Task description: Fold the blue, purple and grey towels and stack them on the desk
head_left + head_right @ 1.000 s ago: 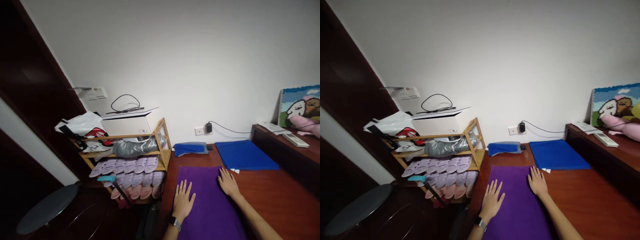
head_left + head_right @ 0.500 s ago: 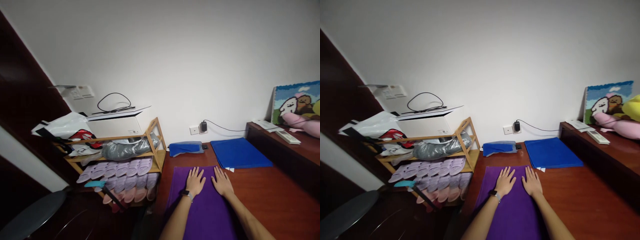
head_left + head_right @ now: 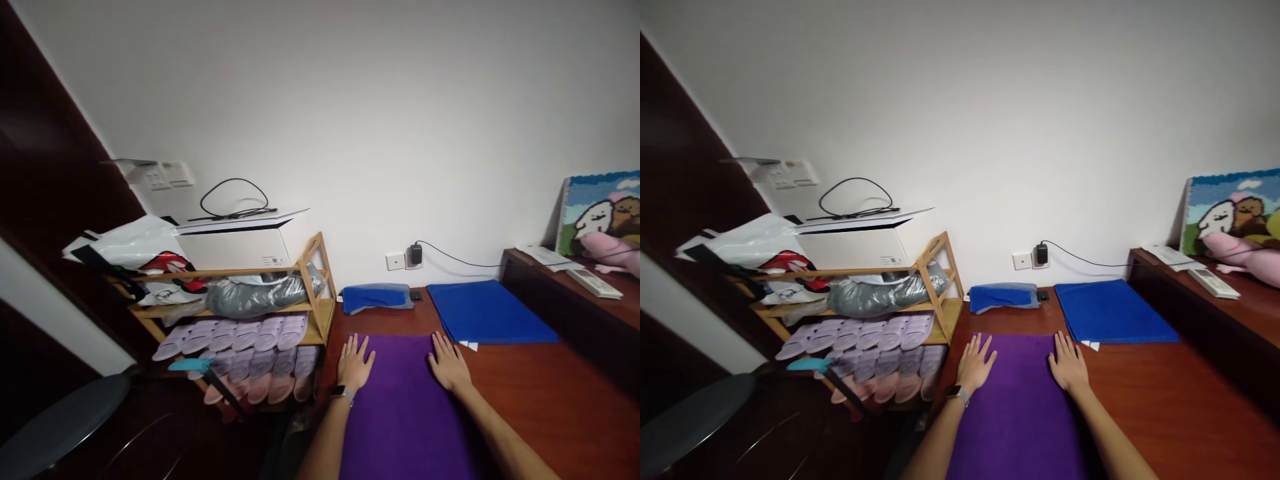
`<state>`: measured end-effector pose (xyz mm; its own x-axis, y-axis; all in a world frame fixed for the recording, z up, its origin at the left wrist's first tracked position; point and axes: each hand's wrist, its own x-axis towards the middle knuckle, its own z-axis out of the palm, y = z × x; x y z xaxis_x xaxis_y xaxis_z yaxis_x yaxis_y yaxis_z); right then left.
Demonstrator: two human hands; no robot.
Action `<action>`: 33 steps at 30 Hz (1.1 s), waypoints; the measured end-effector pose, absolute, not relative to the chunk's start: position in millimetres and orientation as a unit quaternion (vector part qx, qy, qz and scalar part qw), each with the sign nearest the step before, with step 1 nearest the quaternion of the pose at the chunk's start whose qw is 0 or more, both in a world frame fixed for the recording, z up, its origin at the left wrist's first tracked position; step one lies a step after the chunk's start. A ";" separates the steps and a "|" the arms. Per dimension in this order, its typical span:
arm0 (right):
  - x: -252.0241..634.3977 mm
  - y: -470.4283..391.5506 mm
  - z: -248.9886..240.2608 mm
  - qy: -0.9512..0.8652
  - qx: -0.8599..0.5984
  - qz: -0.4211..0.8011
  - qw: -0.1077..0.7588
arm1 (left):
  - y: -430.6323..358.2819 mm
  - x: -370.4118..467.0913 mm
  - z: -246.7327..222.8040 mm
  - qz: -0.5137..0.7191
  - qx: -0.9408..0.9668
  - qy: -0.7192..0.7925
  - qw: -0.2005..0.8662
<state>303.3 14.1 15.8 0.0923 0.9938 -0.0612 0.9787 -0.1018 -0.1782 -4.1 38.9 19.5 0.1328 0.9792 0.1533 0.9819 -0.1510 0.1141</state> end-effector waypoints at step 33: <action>310.5 45.5 0.0 -0.685 -0.723 0.078 0.055 | 71.6 1.9 20.9 -0.068 -0.766 -0.640 0.000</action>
